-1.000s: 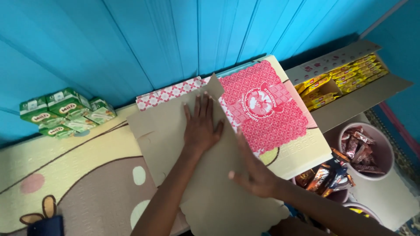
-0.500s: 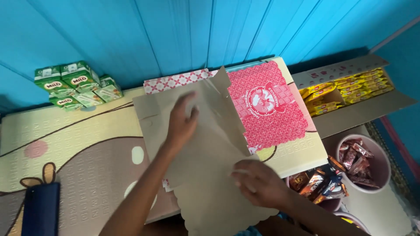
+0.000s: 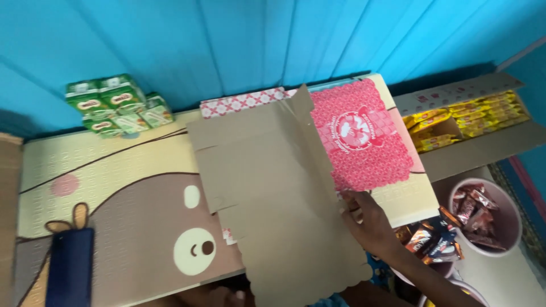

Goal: Folding and assembling a cardboard box with decorative paper while sitting on the floor.

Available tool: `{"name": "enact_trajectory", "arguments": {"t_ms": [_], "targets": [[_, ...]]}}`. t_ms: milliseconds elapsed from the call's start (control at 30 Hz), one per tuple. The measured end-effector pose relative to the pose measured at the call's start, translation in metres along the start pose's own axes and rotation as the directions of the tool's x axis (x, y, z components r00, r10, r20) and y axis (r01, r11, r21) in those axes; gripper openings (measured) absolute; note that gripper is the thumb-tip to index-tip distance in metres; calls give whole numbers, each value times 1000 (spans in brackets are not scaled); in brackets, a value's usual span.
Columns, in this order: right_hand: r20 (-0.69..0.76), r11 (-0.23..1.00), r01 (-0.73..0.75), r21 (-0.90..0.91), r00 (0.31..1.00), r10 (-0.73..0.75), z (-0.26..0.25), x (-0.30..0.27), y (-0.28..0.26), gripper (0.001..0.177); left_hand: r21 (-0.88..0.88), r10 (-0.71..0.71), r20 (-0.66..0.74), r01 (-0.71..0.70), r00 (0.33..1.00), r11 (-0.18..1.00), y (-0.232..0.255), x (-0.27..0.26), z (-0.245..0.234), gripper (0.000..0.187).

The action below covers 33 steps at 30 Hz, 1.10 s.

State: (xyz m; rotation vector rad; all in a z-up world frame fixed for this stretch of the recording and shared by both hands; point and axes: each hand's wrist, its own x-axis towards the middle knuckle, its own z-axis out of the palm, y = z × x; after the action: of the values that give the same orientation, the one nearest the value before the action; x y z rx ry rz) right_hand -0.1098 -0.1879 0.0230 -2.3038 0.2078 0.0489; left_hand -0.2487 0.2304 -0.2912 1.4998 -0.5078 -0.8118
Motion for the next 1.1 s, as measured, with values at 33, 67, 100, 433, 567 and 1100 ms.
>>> {"name": "enact_trajectory", "arguments": {"t_ms": [33, 67, 100, 433, 567, 1100], "targets": [[-3, 999, -29, -36, 1000, 29, 2, -1, 2, 40, -58, 89, -99, -95, 991, 994, -22, 13, -7, 49], [0, 999, -25, -32, 1000, 25, 4, -2, 7, 40, -55, 87, -104, -93, 991, 994, -32, 18, 11, 49], [1, 1000, -16, -13, 1000, 16, 5, -4, 11, 35, -218, -32, -177, -7, 984, 976, -41, 23, 29, 62], [194, 919, -300, -255, 916, 352, -26, -21, 38, 21, 185, -153, -664, 359, 732, 915, 176, 30, 59, 61], [278, 883, -237, -405, 888, 366, -33, -31, 23, 18, 384, -47, -608, 345, 792, 856, 260, 38, 11, 64], [371, 897, -191, 398, 928, 33, 58, -26, -28, 29, 614, 521, -697, 35, 494, 788, 340, 123, -187, 50]]}}
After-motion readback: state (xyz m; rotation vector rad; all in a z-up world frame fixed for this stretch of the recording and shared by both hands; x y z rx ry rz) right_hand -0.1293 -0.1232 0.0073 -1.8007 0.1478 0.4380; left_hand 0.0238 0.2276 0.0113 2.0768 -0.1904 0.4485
